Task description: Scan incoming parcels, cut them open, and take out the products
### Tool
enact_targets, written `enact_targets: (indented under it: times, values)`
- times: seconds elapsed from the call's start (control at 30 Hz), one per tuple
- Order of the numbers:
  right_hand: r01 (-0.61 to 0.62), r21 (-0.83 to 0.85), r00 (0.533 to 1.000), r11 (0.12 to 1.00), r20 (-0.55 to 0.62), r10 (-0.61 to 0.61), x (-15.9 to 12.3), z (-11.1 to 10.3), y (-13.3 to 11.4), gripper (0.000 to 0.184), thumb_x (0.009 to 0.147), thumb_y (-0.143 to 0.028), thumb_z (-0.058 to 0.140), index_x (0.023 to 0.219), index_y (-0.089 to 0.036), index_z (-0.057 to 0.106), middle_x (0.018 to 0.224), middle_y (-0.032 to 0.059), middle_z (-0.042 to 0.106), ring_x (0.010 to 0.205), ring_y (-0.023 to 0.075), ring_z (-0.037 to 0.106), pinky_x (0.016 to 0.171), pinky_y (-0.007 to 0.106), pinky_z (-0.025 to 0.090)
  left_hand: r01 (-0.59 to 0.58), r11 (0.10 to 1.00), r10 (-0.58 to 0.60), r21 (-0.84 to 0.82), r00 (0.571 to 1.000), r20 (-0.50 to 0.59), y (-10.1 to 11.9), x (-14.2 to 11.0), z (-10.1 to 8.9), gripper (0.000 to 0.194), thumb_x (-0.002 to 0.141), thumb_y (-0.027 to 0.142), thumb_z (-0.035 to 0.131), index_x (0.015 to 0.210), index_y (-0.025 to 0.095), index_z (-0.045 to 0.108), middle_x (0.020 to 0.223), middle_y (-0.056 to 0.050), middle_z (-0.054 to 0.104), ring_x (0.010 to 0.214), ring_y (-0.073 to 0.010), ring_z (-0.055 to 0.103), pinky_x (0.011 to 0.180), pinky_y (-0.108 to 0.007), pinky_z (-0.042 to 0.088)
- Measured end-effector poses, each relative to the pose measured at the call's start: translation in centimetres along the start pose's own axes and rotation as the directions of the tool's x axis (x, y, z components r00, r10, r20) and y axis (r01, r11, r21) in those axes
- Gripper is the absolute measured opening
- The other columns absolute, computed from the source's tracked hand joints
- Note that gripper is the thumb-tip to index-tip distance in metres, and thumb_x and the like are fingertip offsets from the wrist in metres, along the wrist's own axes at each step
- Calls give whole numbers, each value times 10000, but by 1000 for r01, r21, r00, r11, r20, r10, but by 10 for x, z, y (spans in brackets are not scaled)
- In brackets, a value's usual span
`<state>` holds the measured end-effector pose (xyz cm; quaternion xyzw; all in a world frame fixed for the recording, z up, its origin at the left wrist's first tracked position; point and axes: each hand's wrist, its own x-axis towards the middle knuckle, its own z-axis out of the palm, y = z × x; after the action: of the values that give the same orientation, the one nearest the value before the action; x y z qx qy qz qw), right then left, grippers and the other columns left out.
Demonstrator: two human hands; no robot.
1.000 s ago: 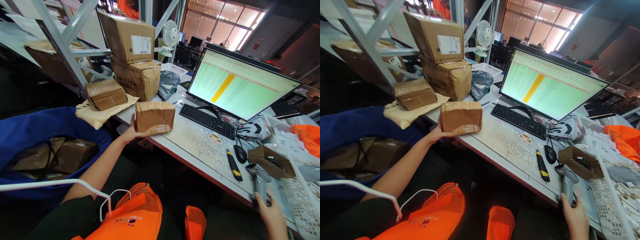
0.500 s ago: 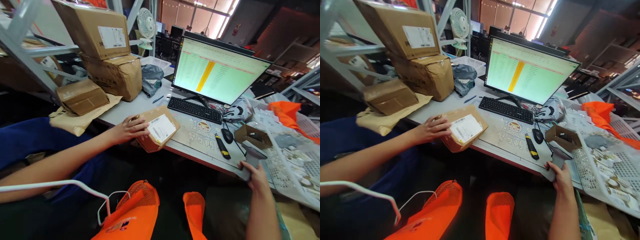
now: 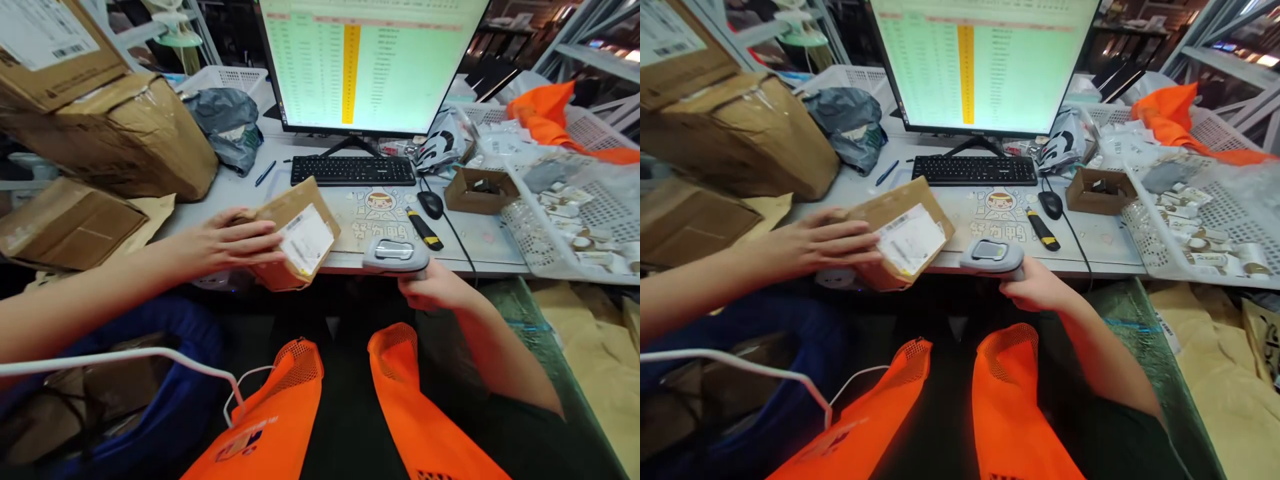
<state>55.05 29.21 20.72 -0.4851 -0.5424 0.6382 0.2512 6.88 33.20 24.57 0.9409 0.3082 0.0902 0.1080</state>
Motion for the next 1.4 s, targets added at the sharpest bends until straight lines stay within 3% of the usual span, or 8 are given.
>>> enact_targets:
  times: [0.33,0.6,0.77,0.83,0.97,1.03,1.23,1.4]
  values:
    - [-241,-62,688,969,-714,126,21,-180,58,348,761,-300,800,1051,-162,667,866,90,766,760,240,734,676,330,607,59,977,14,207,942,-335,-119,-54,-19,703,694,331,598,1375,183,691,1579,-137,535,1502,-404,460,1237,-686,345]
    - [-743,-468,463,479,-876,-136,41,-188,68,656,997,-562,582,1297,5,719,1269,335,694,1247,464,653,1065,556,498,602,790,-612,-113,780,-126,-76,3,-17,1385,281,814,896,1474,204,547,1761,-203,127,1580,-576,67,1160,-856,146]
    - [-789,-436,334,433,-896,-292,56,-172,58,565,1040,-443,504,1298,18,705,1335,359,623,1313,494,564,1078,659,431,567,823,-557,-43,790,-256,-83,25,-15,1367,413,1026,700,1429,122,557,1758,-209,132,1581,-574,67,1159,-852,62]
    - [-719,-543,366,433,-826,-428,83,-156,43,518,1015,-420,546,1323,-32,699,1344,318,624,1315,468,549,1091,652,418,480,876,-480,-45,859,-177,-98,21,-23,1299,484,1018,689,1425,129,590,1770,-165,110,1578,-567,88,1162,-831,99]
    - [-250,-886,724,390,-438,-532,185,-111,5,444,1030,-354,481,1308,-99,715,1314,218,676,1248,338,590,1123,465,441,355,935,-354,-13,929,-104,-107,17,-28,1186,613,1008,626,1434,152,646,1784,-80,-10,1570,-569,18,1175,-795,134]
    - [-192,-919,765,344,-360,-535,239,-93,-9,479,1023,-318,472,1399,-76,647,1401,229,633,1319,341,528,1148,468,403,341,940,-330,19,922,-203,-92,19,-18,1028,731,964,581,1406,196,675,1785,-71,78,1591,-541,29,1187,-814,108]
    - [-354,-888,737,294,-459,-496,311,-80,-19,504,1025,-359,455,1403,-52,590,1365,265,611,1290,387,461,1097,548,338,379,880,-475,-286,687,-551,-59,-10,20,548,851,752,667,995,224,707,1682,-88,404,1613,-418,229,1287,-725,131]
    - [-396,-865,701,307,-501,-508,316,-84,-15,526,1043,-451,440,1273,-54,698,1362,282,578,1296,411,438,1076,531,328,163,590,-805,-791,191,-562,-63,-38,42,788,436,457,990,1115,255,645,1674,-96,418,1593,-376,311,1335,-546,234]
